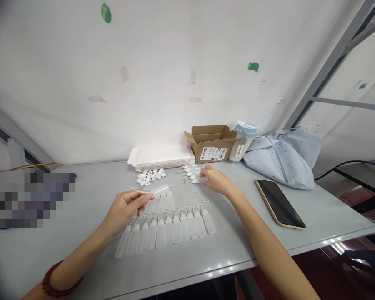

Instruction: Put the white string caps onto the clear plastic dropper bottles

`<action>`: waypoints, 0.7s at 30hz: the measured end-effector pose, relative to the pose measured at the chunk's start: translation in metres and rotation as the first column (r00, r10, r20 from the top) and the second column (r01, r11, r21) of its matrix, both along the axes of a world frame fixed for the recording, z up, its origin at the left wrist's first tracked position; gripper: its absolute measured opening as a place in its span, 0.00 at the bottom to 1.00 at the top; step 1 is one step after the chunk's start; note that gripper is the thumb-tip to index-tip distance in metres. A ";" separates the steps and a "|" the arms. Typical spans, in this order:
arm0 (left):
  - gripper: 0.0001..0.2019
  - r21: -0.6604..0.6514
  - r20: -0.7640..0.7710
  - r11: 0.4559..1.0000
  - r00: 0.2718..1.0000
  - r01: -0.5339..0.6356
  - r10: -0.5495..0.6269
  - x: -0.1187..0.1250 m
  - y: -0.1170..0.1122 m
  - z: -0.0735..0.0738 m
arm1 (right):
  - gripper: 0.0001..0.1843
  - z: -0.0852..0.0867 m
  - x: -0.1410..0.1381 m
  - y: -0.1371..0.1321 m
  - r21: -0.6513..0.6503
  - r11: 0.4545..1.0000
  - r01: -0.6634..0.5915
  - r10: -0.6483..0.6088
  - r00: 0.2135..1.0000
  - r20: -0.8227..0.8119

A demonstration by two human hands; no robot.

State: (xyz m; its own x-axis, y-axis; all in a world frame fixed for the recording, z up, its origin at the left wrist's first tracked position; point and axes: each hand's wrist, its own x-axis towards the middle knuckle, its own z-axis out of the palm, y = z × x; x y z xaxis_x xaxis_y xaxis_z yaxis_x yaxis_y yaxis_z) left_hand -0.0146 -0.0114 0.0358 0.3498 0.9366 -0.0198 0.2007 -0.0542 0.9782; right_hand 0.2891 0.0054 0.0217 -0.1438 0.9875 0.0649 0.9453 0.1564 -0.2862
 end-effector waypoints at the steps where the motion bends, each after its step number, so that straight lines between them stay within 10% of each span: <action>1: 0.14 -0.001 -0.001 1.000 1.000 0.001 -0.001 0.000 0.000 0.000 | 0.08 -0.001 0.000 0.001 0.002 1.000 0.002 -0.002 1.000 -0.002; 21: 0.15 0.013 -0.015 1.000 1.000 0.003 -0.002 0.002 -0.001 0.003 | 0.08 0.002 -0.002 0.000 -0.006 0.999 -0.039 0.038 0.997 -0.068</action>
State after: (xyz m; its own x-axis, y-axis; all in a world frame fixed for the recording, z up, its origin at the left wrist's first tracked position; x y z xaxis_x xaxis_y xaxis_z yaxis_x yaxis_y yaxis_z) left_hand -0.0129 -0.0127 0.0385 0.3518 0.9360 -0.0125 0.2148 -0.0678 0.9743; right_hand 0.2871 0.0051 0.0240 -0.1770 0.9818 0.0690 0.9169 0.1900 -0.3509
